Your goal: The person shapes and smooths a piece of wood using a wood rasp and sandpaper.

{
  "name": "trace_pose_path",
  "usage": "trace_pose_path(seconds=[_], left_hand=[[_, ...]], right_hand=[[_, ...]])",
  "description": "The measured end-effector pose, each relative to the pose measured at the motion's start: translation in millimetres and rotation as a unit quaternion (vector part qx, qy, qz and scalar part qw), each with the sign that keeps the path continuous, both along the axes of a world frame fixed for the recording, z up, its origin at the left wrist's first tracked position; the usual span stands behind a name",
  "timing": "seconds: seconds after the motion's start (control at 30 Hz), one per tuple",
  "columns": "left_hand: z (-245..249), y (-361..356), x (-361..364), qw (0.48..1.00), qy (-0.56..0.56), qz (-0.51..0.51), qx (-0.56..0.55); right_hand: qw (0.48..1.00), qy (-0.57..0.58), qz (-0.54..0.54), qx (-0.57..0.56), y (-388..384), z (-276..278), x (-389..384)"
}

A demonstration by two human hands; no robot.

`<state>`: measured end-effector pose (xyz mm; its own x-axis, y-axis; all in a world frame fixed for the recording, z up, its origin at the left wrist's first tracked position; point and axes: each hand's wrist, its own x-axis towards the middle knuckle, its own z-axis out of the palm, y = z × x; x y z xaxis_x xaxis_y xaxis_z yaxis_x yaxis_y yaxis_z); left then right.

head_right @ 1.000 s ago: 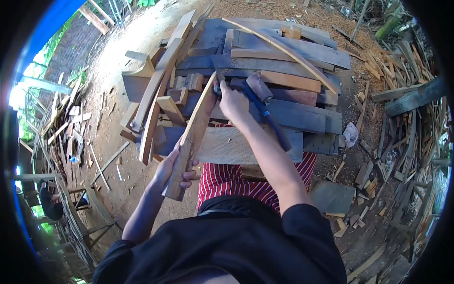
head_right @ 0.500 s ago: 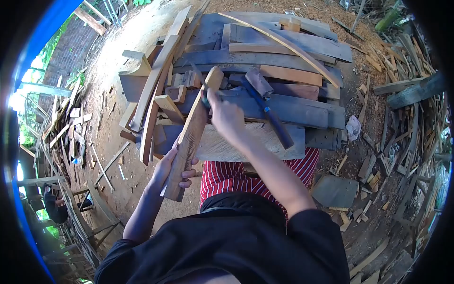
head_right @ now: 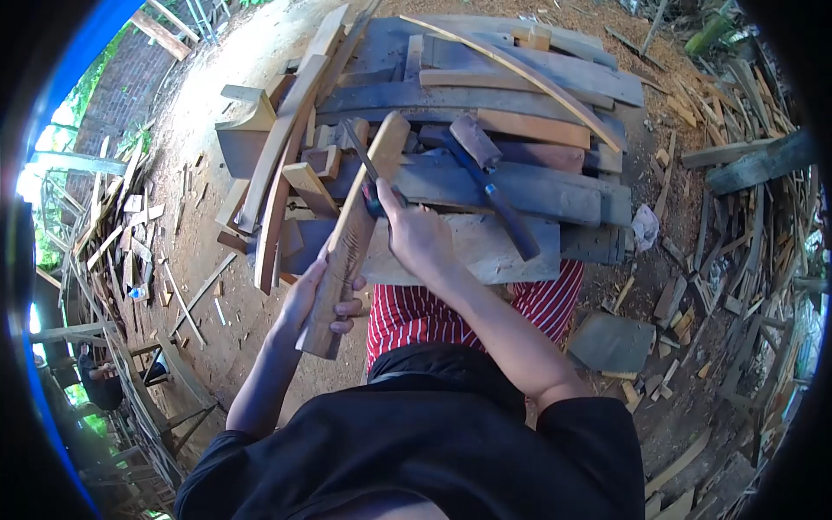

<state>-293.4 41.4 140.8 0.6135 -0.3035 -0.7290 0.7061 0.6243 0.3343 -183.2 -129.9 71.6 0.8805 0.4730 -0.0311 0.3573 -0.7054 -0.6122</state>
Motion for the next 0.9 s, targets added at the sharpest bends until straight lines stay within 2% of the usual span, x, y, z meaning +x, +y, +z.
trace_pose_path(seconds=[0.07,0.1,0.2,0.27,0.33,0.37,0.4,0.47,0.53,0.67,0.77,0.9], left_hand=[[2.0,-0.7,0.7,1.000,-0.009,0.008,-0.016],[5.9,-2.4,1.8,1.000,-0.009,0.012,-0.009],[5.6,3.7,1.1,0.999,-0.041,0.019,-0.026],[30.3,1.0,-1.1,0.996,-0.087,0.021,-0.010],[66.2,-12.0,-14.8,0.983,-0.065,0.158,-0.063],[62.0,-6.0,-29.7,0.985,-0.113,0.112,-0.061],[51.4,0.0,-35.9,0.986,-0.112,0.109,-0.055],[27.4,9.8,-49.4,0.980,-0.090,0.102,-0.145],[25.7,9.1,-49.7,0.976,-0.079,0.120,-0.162],[34.3,-5.5,-43.6,0.973,-0.086,0.129,-0.169],[40.2,-13.4,-41.4,0.978,-0.064,0.126,-0.150],[42.9,-8.4,-38.3,0.980,-0.072,0.113,-0.148]], right_hand=[[0.979,-0.155,-0.031,0.125,6.9,-15.3,22.8],[0.999,-0.025,-0.047,0.011,14.4,-2.8,40.2],[0.997,-0.039,-0.065,-0.028,29.2,-2.7,74.6],[0.996,-0.050,-0.074,-0.014,32.3,-14.9,82.2],[0.995,-0.048,-0.083,-0.003,29.4,-20.8,79.0],[0.996,-0.045,-0.080,-0.002,30.5,-19.8,79.5],[0.996,-0.041,-0.078,0.001,32.9,-19.0,80.6],[0.997,-0.053,-0.057,0.002,28.8,-25.9,75.0],[0.997,-0.069,-0.028,0.018,22.1,-16.1,54.2],[0.996,-0.052,0.067,0.039,-12.5,27.7,-53.9],[0.996,-0.054,0.070,0.021,-25.2,35.3,-65.6],[0.996,-0.045,0.018,0.073,6.6,28.5,-0.8]])
